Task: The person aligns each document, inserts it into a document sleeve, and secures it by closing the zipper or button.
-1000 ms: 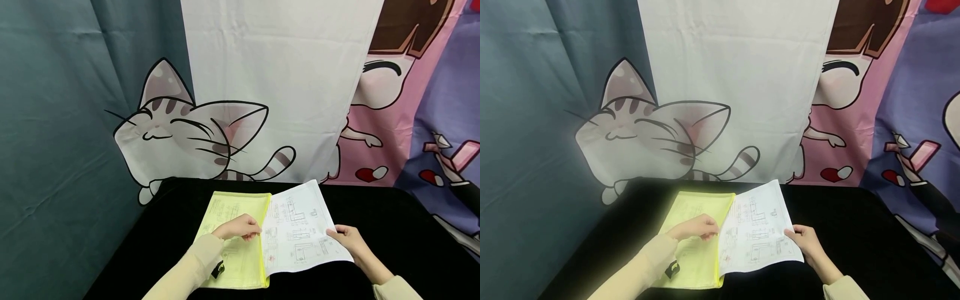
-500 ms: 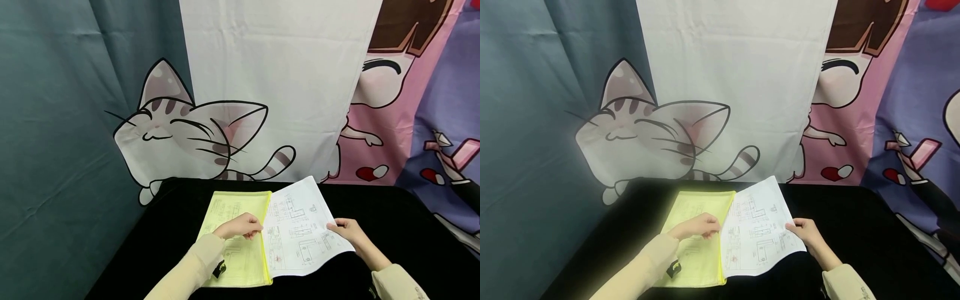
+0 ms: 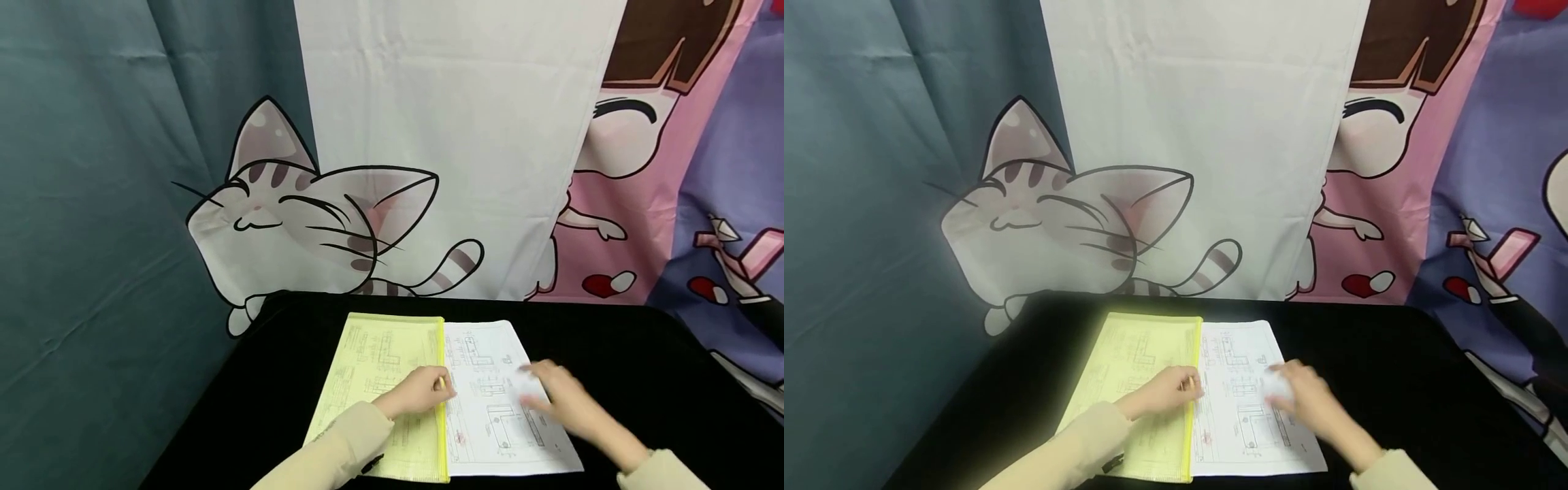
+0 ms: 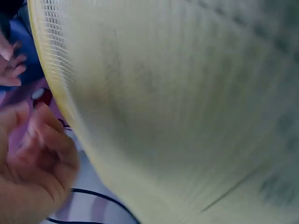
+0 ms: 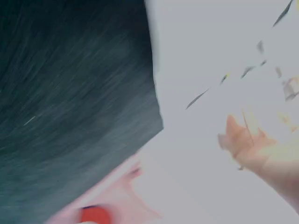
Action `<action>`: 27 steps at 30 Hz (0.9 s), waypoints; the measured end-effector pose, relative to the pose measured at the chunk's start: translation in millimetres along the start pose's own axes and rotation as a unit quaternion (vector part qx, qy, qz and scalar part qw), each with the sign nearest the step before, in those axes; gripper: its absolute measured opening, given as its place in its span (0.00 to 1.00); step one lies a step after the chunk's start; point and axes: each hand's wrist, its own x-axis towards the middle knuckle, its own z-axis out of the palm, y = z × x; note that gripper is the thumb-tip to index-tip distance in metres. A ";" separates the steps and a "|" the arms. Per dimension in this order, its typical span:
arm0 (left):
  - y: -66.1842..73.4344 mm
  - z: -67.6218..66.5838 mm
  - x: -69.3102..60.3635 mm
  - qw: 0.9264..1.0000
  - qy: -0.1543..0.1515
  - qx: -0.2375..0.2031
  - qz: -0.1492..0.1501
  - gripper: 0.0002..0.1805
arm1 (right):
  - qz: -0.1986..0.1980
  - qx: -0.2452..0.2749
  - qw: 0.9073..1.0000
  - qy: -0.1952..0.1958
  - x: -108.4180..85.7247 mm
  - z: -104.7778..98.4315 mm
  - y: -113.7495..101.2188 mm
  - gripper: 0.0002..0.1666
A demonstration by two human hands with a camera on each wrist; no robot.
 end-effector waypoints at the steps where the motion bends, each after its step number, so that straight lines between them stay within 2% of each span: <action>1: 2.9 -0.6 -0.4 0.999 -0.025 0.037 0.023 0.03 | -0.069 -0.031 0.997 0.003 -3.1 3.3 -13.7 0.23; 2: 6.0 -1.4 -1.1 0.994 -0.053 0.077 0.049 0.04 | -0.138 -0.055 0.989 0.001 -6.1 7.5 -27.1 0.21; 4: 12.5 -3.7 -2.5 0.976 -0.111 0.160 0.100 0.08 | -0.261 -0.108 0.959 -0.007 -10.9 17.0 -51.9 0.18; 6: 18.2 -4.9 -4.3 0.951 -0.162 0.227 0.132 0.11 | -0.347 -0.155 0.925 -0.008 -13.9 26.9 -71.5 0.17; 8: 21.7 -4.6 -6.6 0.934 -0.198 0.262 0.144 0.10 | -0.405 -0.195 0.893 0.013 -14.7 36.8 -83.1 0.17; 9: 22.7 -4.4 -7.3 0.929 -0.209 0.270 0.145 0.09 | -0.425 -0.213 0.880 0.026 -14.3 41.1 -86.4 0.17; 10: 23.1 -4.3 -7.8 0.928 -0.218 0.268 0.141 0.08 | -0.439 -0.222 0.870 0.040 -13.8 44.7 -88.5 0.16; 12: 22.6 -4.9 -8.1 0.929 -0.225 0.260 0.139 0.05 | -0.458 -0.243 0.852 0.076 -11.6 49.8 -90.0 0.18; 13: 21.9 -5.8 -7.8 0.932 -0.227 0.248 0.136 0.04 | -0.463 -0.251 0.845 0.096 -10.2 51.3 -90.1 0.19; 15: 19.8 -8.7 -6.5 0.938 -0.230 0.221 0.139 0.04 | -0.467 -0.255 0.837 0.126 -7.4 52.7 -90.8 0.24; 18: 16.1 -15.0 -4.4 0.944 -0.241 0.174 0.139 0.04 | -0.463 -0.258 0.834 0.150 -2.6 52.4 -92.9 0.29; 19: 14.7 -17.2 -4.3 0.947 -0.246 0.157 0.136 0.04 | -0.459 -0.257 0.836 0.155 -1.4 52.0 -93.3 0.30; 22: 11.7 -24.6 -4.4 0.950 -0.265 0.107 0.122 0.04 | -0.434 -0.235 0.854 0.163 1.6 51.3 -92.7 0.30; 24: 10.2 -28.8 -4.2 0.951 -0.273 0.078 0.120 0.04 | -0.423 -0.213 0.863 0.175 3.3 52.0 -91.4 0.29; 25: 9.6 -30.5 -3.9 0.952 -0.273 0.068 0.123 0.04 | -0.419 -0.200 0.867 0.181 3.8 52.7 -91.3 0.29; 27: 8.5 -32.3 -2.6 0.953 -0.271 0.048 0.129 0.04 | -0.419 -0.187 0.866 0.197 5.9 54.8 -92.1 0.27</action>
